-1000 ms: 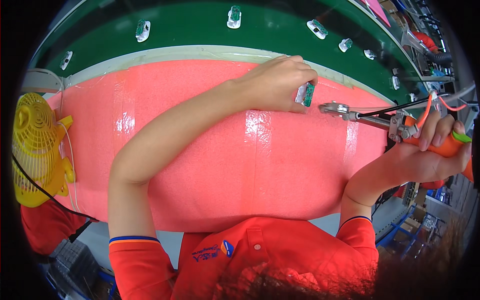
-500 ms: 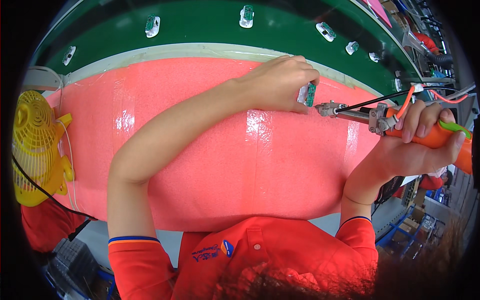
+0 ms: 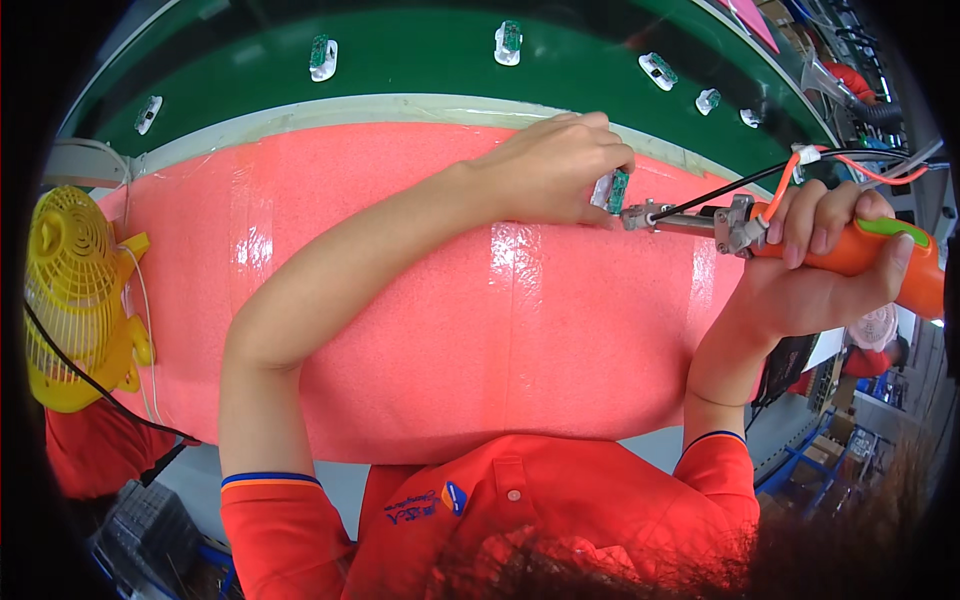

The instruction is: Processing or cutting small electronic components on a PCB using a specialized hand tool.

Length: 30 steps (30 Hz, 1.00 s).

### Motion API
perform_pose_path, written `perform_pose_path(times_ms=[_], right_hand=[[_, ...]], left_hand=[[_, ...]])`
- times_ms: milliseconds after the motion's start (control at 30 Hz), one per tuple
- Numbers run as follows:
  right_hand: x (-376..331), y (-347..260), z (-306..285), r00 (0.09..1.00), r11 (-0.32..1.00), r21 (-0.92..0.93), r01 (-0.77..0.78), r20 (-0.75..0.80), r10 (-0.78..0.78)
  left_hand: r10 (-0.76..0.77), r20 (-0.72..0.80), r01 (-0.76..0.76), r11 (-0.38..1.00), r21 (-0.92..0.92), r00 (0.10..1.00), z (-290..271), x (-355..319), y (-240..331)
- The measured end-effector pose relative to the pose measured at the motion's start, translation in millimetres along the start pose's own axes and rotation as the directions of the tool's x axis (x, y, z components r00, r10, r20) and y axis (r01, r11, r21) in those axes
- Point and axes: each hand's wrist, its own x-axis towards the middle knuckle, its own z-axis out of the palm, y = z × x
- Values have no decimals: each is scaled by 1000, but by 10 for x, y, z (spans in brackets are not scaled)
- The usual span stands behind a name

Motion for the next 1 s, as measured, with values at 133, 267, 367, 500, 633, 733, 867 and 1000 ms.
perform_pose_path(times_ms=[133, 267, 367, 500, 633, 733, 867, 1000], right_hand=[[74, -148, -14, 987, 1000, 28, 4, -161, 1], [110, -254, -257, 997, 995, -66, 69, -16, -71], [102, -156, -197, 997, 998, -52, 47, -65, -50], [108, -214, -211, 995, 1000, -28, 15, -94, -17], [117, -212, -232, 998, 999, -46, 29, -54, -31], [105, -123, -133, 998, 998, -47, 30, -45, -33], [109, -89, -140, 997, 994, -106, 38, -69, -46], [109, -65, -154, 996, 996, -90, 21, -89, -29]], left_hand=[[55, -410, 96, 936, 339, 911, -79, 139, -267], [-137, -510, 379, 831, 408, 849, -376, 28, -750], [-233, -376, 288, 953, 97, 897, -383, -29, -1046], [-177, -47, 163, 963, -212, 983, -343, 62, -385], [-20, 181, 71, 958, -277, 983, -80, 18, -11], [-15, 257, 84, 962, -259, 966, -67, 14, 9], [-32, 263, 95, 968, -231, 964, -75, 12, 26], [-17, 243, 78, 967, -244, 970, -61, 5, 24]])
